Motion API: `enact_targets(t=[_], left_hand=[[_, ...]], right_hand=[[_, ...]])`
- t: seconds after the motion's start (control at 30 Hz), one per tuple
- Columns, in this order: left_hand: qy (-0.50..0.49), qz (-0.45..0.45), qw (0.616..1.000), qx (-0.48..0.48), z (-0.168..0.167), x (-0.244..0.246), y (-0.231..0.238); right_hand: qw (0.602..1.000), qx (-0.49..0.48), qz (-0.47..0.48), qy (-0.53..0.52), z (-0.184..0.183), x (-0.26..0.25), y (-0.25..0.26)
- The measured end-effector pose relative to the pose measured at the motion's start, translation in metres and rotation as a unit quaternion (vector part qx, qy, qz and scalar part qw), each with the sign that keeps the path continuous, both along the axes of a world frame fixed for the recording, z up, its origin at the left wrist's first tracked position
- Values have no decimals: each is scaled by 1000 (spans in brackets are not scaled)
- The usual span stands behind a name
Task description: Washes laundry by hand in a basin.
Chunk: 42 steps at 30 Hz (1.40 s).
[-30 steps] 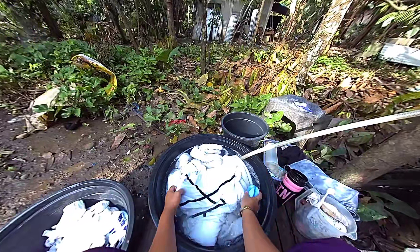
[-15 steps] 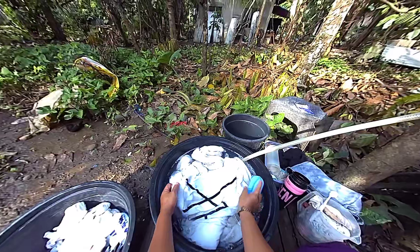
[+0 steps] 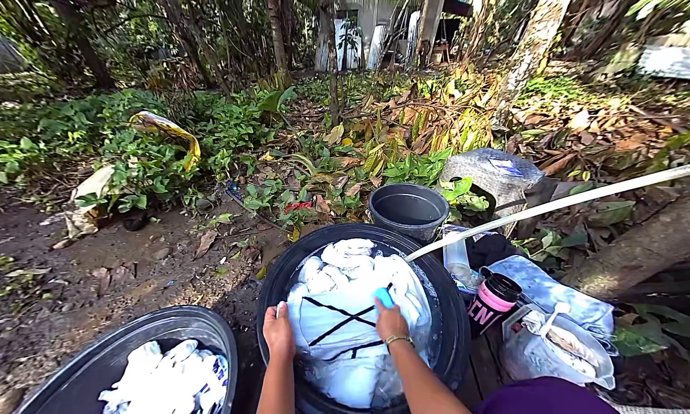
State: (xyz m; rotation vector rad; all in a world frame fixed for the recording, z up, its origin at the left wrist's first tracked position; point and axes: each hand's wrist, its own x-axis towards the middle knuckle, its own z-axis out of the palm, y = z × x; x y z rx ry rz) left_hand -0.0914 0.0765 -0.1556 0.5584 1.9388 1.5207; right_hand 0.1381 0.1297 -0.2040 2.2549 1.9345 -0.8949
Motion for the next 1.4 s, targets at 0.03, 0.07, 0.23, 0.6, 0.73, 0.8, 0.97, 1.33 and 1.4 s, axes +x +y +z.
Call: enact_targets(t=[0.03,0.07,0.23,0.6,0.73,0.8,0.97,1.33,1.4], left_hand=[[27,-16,999,-9,-5,1,-2],[49,-32,998,-23,-11,2,-4],[16,-75,993,-85,-37,5,-7],[6,19,999,-39,16,-14,1],[22,-13,993,-114,-10,-5,2],[-6,0,996,-93,-2,1,1],[-3,69,997,-36,52,-28,-3],[223,45,936,-269,-3,-53,-23],[207,46,939,-269,-4,-55,-20]], right_hand=[[999,-6,-31,-7,4,8,4],[999,-4,-51,-8,9,9,4],[979,56,101,168,56,-81,-45],[997,-1,-71,-8,18,12,3],[980,55,78,174,60,-78,-42],[958,37,167,231,60,-114,-69],[993,-6,114,33,-1,-41,-33],[996,8,1,84,32,-54,-27],[978,67,78,180,52,-101,-49]])
